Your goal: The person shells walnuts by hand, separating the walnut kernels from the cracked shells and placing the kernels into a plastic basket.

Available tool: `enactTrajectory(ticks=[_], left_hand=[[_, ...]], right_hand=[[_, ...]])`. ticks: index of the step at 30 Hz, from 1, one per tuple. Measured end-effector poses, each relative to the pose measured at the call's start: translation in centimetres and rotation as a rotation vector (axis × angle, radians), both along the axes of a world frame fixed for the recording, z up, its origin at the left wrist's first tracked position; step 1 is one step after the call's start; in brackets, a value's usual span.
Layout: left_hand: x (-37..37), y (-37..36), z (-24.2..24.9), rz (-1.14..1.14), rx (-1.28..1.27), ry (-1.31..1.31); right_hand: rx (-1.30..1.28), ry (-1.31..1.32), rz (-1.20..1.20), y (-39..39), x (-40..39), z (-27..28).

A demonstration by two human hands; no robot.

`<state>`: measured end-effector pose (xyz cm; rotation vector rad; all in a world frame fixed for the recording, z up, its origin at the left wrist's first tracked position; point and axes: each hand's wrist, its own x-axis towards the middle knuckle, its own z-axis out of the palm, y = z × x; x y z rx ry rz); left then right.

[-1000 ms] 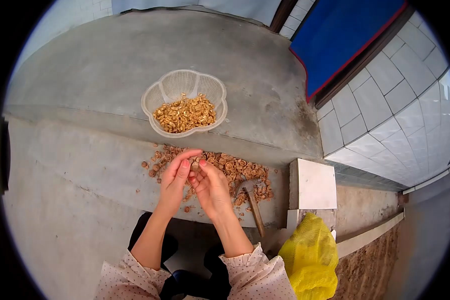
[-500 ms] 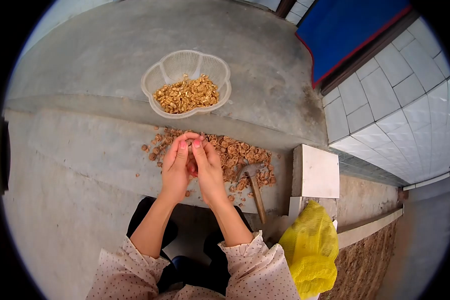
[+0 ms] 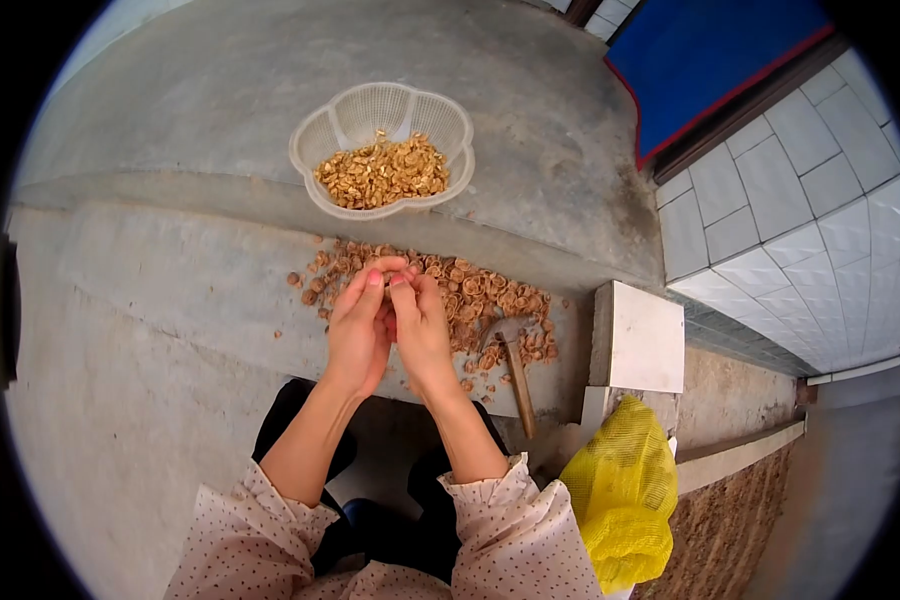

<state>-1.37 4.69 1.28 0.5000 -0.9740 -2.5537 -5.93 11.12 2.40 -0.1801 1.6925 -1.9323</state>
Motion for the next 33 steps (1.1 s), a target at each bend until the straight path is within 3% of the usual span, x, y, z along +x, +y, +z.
enactTrajectory(ticks=[6,8,10,12,14,16,23,25,26,28,33], left_hand=[[-0.1,0.0,-0.8,0.055,0.123,-0.035],[-0.2,-0.3,-0.8,0.061,0.131,-0.026],[0.0,-0.8,-1.0,0.075,0.137,-0.013],[0.2,-1.4,-1.6,0.018,0.254,0.063],[0.2,-2.0,-2.1,-0.021,0.302,0.069],[0.2,-2.0,-2.2,-0.062,0.351,0.073],[-0.1,-1.8,-2.3,0.152,0.283,-0.104],[-0.2,-1.8,-1.9,0.225,0.296,-0.18],[-0.2,-1.8,-1.2,0.201,0.322,-0.125],[-0.2,-1.7,-0.9,0.175,0.347,-0.069],[0.0,-1.8,-1.6,0.132,0.298,0.005]], right_hand=[[0.116,0.061,0.035,0.0,0.0,-1.4],[0.162,0.34,0.043,-0.5,0.3,-2.9],[0.15,0.204,0.066,0.1,-0.3,-1.5],[0.038,-0.109,0.267,0.7,-1.2,-0.3],[-0.025,-0.204,0.249,0.5,-1.2,0.0],[0.006,-0.103,0.108,0.1,-0.8,-0.3],[0.094,-0.01,0.111,-0.1,-1.1,-1.5],[0.258,0.282,0.089,-0.1,-1.2,-2.4],[0.258,0.282,0.09,-0.3,-1.1,-2.5],[0.31,0.663,-0.041,-0.5,-1.1,-2.7],[0.202,0.653,0.05,-0.4,-1.1,-1.7]])
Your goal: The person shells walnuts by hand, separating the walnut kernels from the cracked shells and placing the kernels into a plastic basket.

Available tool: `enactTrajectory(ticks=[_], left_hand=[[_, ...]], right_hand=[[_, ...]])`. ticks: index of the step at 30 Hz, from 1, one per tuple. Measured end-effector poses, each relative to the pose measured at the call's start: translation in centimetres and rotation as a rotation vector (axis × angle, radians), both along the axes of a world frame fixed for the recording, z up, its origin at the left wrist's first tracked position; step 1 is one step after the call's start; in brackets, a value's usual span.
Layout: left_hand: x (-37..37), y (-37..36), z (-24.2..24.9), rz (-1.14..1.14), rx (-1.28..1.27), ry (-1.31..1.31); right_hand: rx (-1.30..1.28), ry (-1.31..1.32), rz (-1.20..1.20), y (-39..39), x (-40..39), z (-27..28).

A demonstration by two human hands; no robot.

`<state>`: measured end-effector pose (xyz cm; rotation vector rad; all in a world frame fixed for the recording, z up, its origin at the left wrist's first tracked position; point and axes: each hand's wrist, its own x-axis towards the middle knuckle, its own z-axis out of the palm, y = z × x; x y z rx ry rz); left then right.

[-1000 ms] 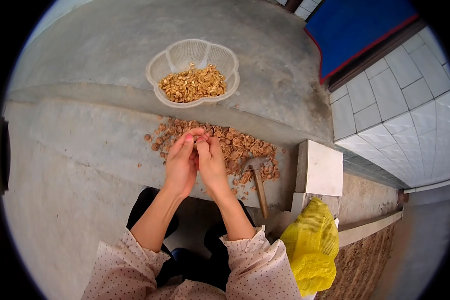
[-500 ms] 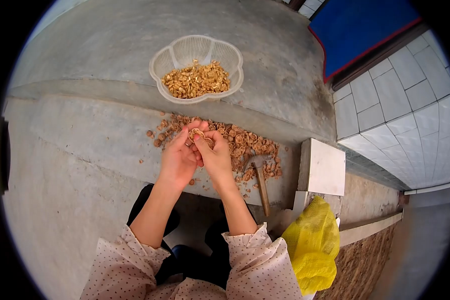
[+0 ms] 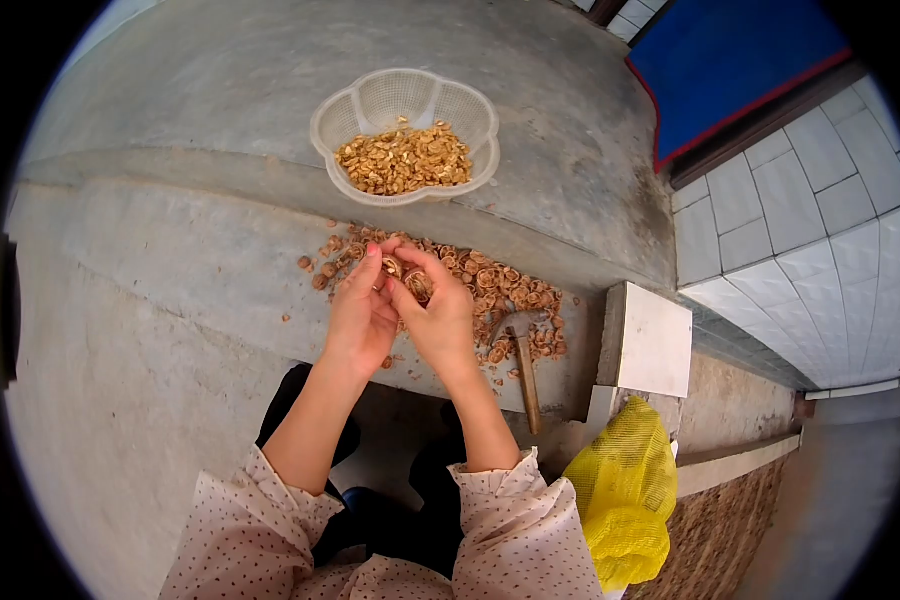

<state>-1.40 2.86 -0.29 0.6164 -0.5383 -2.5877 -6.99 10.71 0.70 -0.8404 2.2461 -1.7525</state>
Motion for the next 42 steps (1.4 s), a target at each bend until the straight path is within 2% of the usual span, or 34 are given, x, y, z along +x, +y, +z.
enactTrajectory(ticks=[2,4,8,10,12,14,16,23,25,28,30,35,42], left_hand=[[0.2,-0.4,0.1,-0.034,-0.004,0.006],[0.2,-0.4,0.1,-0.072,-0.01,0.014],[0.0,0.0,0.3,-0.022,-0.063,-0.073],[-0.2,0.3,0.5,0.0,-0.085,-0.081],[-0.3,0.2,0.6,-0.058,-0.248,-0.134],[0.0,0.2,1.0,-0.088,-0.238,-0.115],[0.1,0.1,1.0,-0.118,-0.225,-0.096],[0.3,-0.3,0.1,-0.258,-0.087,0.006],[0.4,-0.1,0.2,-0.262,-0.07,0.01],[0.4,0.2,0.5,-0.211,-0.136,-0.091],[0.4,-0.1,0.5,-0.206,0.002,-0.064],[0.3,0.0,0.7,-0.237,-0.062,-0.051],[0.2,0.0,0.6,-0.265,-0.123,-0.029]], right_hand=[[0.001,0.044,0.064,0.2,-0.1,0.1],[0.121,0.258,0.084,0.4,-0.4,0.0],[0.174,0.172,0.09,0.6,-0.5,1.1],[0.165,0.198,0.041,0.8,-0.7,1.1],[0.164,0.21,0.039,0.9,-0.6,1.5],[0.162,0.22,0.039,1.0,-0.8,1.5],[0.12,0.344,0.137,1.5,-1.5,1.3],[0.213,0.245,0.256,2.9,-2.8,1.9],[0.249,0.075,0.25,3.1,-2.8,2.4],[0.257,0.121,0.27,2.9,-2.6,2.5],[0.25,0.148,0.27,3.0,-2.7,2.4],[0.24,0.172,0.254,3.2,-2.8,2.1],[0.196,-0.017,0.264,3.5,-3.2,1.9]])
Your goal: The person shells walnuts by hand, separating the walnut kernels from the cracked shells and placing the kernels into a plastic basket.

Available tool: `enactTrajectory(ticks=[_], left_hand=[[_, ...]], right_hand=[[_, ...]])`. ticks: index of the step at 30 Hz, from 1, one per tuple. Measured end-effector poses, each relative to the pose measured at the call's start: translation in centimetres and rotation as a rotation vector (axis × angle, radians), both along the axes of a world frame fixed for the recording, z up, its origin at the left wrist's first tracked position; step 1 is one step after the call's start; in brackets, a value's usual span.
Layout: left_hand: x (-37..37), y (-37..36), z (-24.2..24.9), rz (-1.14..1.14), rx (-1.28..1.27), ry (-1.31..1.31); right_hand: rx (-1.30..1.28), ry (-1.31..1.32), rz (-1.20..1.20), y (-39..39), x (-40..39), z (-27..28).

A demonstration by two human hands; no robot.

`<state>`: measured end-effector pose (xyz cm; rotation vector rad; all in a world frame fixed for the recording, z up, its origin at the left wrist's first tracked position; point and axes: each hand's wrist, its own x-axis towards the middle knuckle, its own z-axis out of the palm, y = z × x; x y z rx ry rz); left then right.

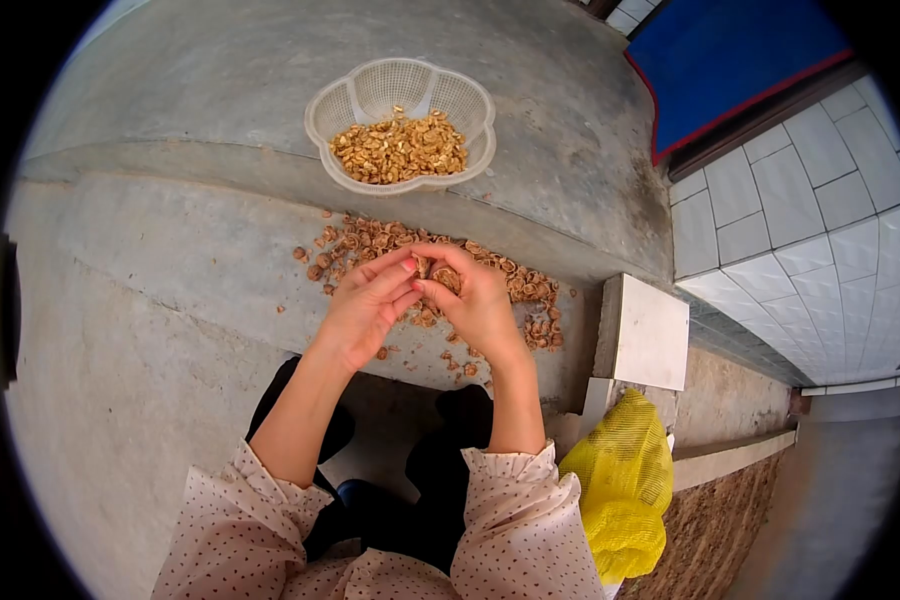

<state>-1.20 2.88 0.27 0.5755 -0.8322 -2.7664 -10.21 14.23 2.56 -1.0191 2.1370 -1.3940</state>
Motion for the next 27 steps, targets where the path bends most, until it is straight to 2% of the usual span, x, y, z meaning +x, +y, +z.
enactTrajectory(ticks=[5,7,11,20,22,24,27], left_hand=[[0.0,0.2,0.0,0.007,-0.084,-0.062],[0.1,0.0,-0.2,-0.002,-0.103,-0.077],[0.2,-0.1,-0.9,-0.046,-0.144,-0.11],[0.5,0.4,0.4,-0.137,-0.242,-0.194],[0.5,0.5,0.4,-0.132,-0.234,-0.203],[0.5,0.3,0.1,-0.091,-0.056,-0.131],[0.4,-0.3,-0.3,-0.069,0.075,-0.133]], right_hand=[[0.038,-0.026,0.014,0.0,0.2,0.5],[-0.077,0.303,0.103,-0.2,0.3,0.0],[-0.019,0.275,0.135,0.0,0.4,0.2],[0.119,-0.036,0.155,1.0,-0.7,0.0],[0.096,-0.262,0.113,1.2,-0.9,0.0],[0.101,-0.292,0.102,1.4,-1.1,0.2],[0.104,-0.294,0.087,1.2,-1.0,0.4]])
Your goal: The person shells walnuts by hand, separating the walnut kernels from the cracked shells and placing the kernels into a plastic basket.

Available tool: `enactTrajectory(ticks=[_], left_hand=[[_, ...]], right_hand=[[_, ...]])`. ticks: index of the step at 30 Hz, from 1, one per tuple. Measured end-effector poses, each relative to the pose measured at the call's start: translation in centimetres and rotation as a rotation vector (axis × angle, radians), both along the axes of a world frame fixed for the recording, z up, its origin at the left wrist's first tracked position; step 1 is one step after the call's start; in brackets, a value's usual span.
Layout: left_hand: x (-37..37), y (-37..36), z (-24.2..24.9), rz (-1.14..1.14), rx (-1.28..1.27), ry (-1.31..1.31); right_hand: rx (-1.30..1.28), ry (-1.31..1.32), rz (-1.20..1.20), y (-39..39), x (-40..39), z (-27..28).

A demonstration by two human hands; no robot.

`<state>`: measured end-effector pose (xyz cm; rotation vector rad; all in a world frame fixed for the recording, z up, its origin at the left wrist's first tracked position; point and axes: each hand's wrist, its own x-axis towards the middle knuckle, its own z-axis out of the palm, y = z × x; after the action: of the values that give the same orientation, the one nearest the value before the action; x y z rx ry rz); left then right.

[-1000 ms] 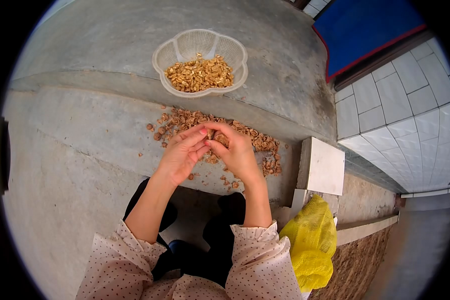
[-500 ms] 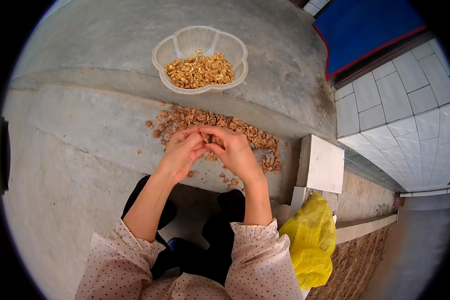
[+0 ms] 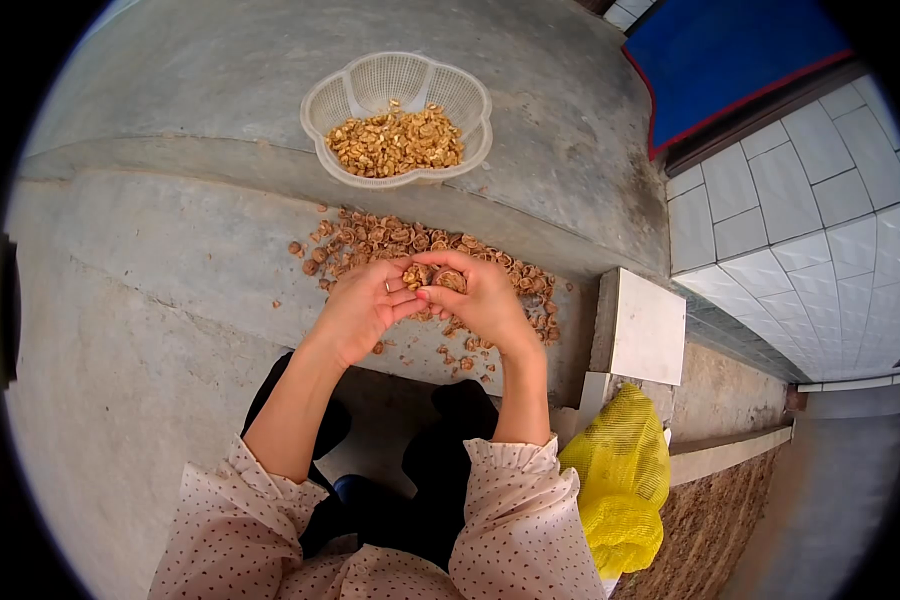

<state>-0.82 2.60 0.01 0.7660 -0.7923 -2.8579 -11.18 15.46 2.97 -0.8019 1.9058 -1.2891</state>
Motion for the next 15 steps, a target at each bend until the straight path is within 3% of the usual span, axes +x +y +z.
enactTrajectory(ticks=[4,6,7,11,13,15], left_hand=[[-0.2,0.3,-0.2,-0.073,-0.158,0.095],[-0.4,0.3,-0.5,0.029,-0.226,0.02],[-0.5,0.3,-0.7,0.032,-0.226,0.02],[-0.6,-0.1,-1.0,0.103,-0.107,0.02],[-0.5,-0.3,-1.1,0.124,-0.065,0.043],[-0.6,-0.4,-1.3,0.111,-0.053,0.04]], right_hand=[[-0.022,0.07,-0.034,-0.2,0.2,0.3],[0.014,0.207,-0.051,-0.3,0.4,0.2],[0.052,0.342,-0.069,-0.3,0.5,0.1],[0.012,0.325,-0.19,-0.5,0.4,0.0],[0.053,0.476,-0.318,-0.6,0.2,0.0],[0.041,0.48,-0.25,-1.1,0.6,-0.1]])
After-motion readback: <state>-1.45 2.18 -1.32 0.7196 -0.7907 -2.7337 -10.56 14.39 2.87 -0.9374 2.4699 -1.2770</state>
